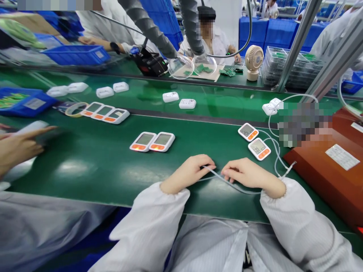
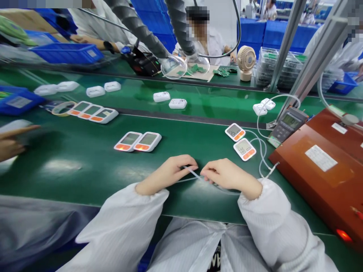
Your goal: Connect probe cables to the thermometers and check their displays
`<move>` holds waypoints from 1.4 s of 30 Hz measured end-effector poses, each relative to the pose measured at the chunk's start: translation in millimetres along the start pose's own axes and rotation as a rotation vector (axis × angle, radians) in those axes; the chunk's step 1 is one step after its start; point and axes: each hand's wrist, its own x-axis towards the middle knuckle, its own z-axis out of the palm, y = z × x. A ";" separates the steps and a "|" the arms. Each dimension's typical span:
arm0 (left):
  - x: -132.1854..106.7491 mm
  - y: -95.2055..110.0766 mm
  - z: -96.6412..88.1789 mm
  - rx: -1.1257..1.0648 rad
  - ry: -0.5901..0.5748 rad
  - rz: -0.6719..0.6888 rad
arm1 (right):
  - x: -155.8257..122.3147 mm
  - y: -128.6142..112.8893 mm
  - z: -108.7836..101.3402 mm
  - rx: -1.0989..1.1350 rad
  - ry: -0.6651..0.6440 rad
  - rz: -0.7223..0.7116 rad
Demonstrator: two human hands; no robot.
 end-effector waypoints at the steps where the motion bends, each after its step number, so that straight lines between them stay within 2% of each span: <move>1: -5.9 4.5 -0.7 0.027 0.028 0.007 | -0.2 1.6 0.3 -0.047 0.008 0.001; 4: -25.8 17.5 -6.0 0.090 0.024 0.017 | 1.6 8.8 4.8 -0.398 0.118 0.051; 7: -45.8 27.2 -11.4 0.176 -0.136 -0.050 | 5.7 14.0 12.2 -0.668 0.086 0.080; 10: -60.1 32.7 -14.1 0.207 -0.299 -0.211 | 9.0 14.2 17.7 -0.737 0.042 0.095; 12: -64.1 33.2 -16.2 0.174 -0.315 -0.272 | 10.1 14.2 18.8 -0.718 0.073 0.122; 14: -62.9 28.6 -20.2 0.135 -0.228 -0.270 | 10.7 16.1 18.4 -0.657 0.146 0.129; 16: -56.2 15.4 -26.3 0.164 -0.042 -0.251 | 11.3 19.9 17.5 -0.586 0.249 0.090; 20: -31.5 -35.9 -40.6 0.479 0.394 -0.297 | 11.3 25.6 16.2 -0.511 0.526 -0.040; 22: -18.6 -62.9 -44.4 0.614 0.503 -0.427 | 9.7 24.5 14.5 -0.487 0.663 -0.070; 24: -8.6 -81.9 -43.3 0.666 0.509 -0.560 | 6.9 21.0 11.5 -0.457 0.763 -0.106; 26: -2.3 -91.0 -37.6 0.678 0.500 -0.616 | 3.2 16.4 7.2 -0.418 0.837 -0.179; 28: 1.0 -93.2 -30.1 0.668 0.484 -0.566 | -0.5 12.5 2.9 -0.347 0.897 -0.270; 31: 3.5 -93.8 -22.9 0.610 0.438 -0.418 | -4.9 9.6 -1.7 -0.157 0.962 -0.367; 33: 6.7 -95.5 -23.1 0.575 0.457 -0.409 | -7.2 9.1 -3.6 -0.052 0.989 -0.400; 36: 17.8 -95.1 -29.3 0.505 0.508 -0.502 | -9.7 8.4 -6.1 -0.067 0.979 -0.382; 38: 30.2 -87.2 -32.6 0.342 0.488 -0.522 | -10.1 7.7 -7.5 -0.174 0.869 -0.287; 40: 45.1 -70.5 -29.3 0.010 0.455 -0.488 | -9.1 7.4 -8.3 -0.284 0.675 -0.127; 42: 59.6 -47.4 -16.0 -0.464 0.455 -0.401 | -7.1 7.6 -8.6 -0.352 0.449 0.028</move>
